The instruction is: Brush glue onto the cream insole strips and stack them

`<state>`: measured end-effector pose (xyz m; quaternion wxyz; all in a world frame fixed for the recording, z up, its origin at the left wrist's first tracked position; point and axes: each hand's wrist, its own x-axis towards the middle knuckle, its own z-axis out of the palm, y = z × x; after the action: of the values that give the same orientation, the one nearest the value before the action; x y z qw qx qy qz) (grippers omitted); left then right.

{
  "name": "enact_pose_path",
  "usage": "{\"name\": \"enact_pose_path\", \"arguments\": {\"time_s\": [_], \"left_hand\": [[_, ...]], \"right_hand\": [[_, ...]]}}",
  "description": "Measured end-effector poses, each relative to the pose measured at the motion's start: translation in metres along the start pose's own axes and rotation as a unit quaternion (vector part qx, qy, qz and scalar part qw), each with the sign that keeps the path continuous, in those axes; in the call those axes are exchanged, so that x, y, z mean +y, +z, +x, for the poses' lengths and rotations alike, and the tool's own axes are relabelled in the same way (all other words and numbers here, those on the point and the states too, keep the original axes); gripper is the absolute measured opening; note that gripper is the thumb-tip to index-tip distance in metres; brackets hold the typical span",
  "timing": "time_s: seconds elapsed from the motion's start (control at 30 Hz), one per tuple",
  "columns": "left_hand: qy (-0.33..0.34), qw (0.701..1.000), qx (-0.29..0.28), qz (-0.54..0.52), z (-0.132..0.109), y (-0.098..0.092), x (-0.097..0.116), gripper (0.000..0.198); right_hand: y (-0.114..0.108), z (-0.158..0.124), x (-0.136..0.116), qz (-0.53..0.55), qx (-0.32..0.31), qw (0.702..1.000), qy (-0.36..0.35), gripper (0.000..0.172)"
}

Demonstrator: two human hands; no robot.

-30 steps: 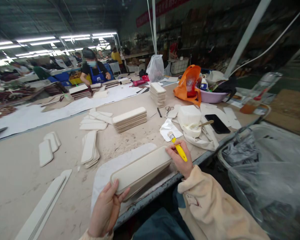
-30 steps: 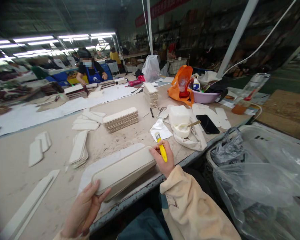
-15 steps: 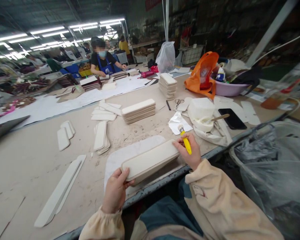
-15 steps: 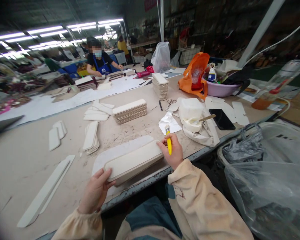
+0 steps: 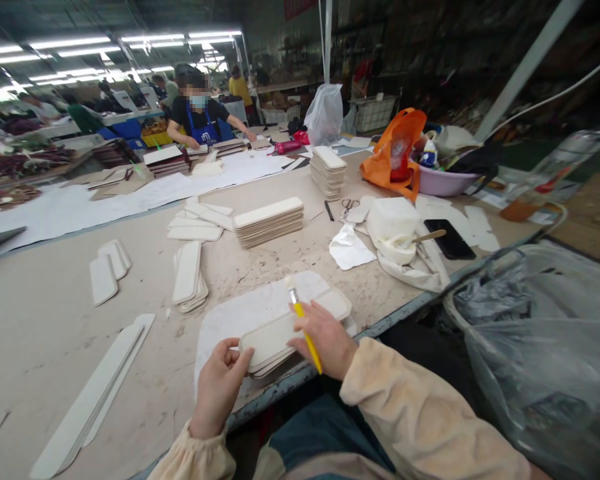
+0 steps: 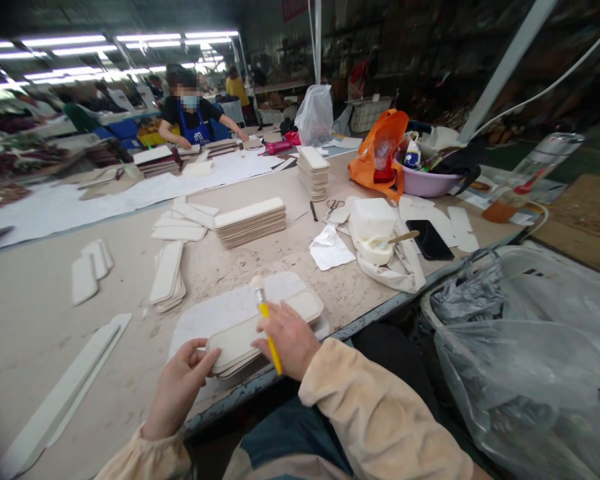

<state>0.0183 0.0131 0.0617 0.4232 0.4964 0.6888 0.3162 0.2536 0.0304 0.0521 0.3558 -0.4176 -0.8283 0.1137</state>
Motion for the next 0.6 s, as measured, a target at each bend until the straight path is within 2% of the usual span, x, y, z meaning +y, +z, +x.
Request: {"name": "enact_pose_path", "arguments": {"time_s": [0.1,0.23,0.37,0.6], "left_hand": [[-0.004,1.000,-0.009,0.005,0.002,-0.001,-0.002,0.050],[-0.013,1.000,-0.015,0.000,0.003,-0.001,0.000,0.054],[-0.014,1.000,-0.015,-0.004,0.002,0.000,0.001,0.052],[-0.005,1.000,-0.004,-0.015,0.001,0.001,0.002,0.048]], "right_hand": [[0.022,-0.001,-0.022,-0.012,-0.104,0.992,-0.068,0.031],[0.034,-0.004,-0.028,-0.044,-0.143,0.985,-0.086,0.043],[0.023,-0.010,-0.013,-0.048,-0.131,0.989,-0.042,0.043],[-0.011,-0.021,0.027,-0.087,-0.048,0.991,0.085,0.035]]}}
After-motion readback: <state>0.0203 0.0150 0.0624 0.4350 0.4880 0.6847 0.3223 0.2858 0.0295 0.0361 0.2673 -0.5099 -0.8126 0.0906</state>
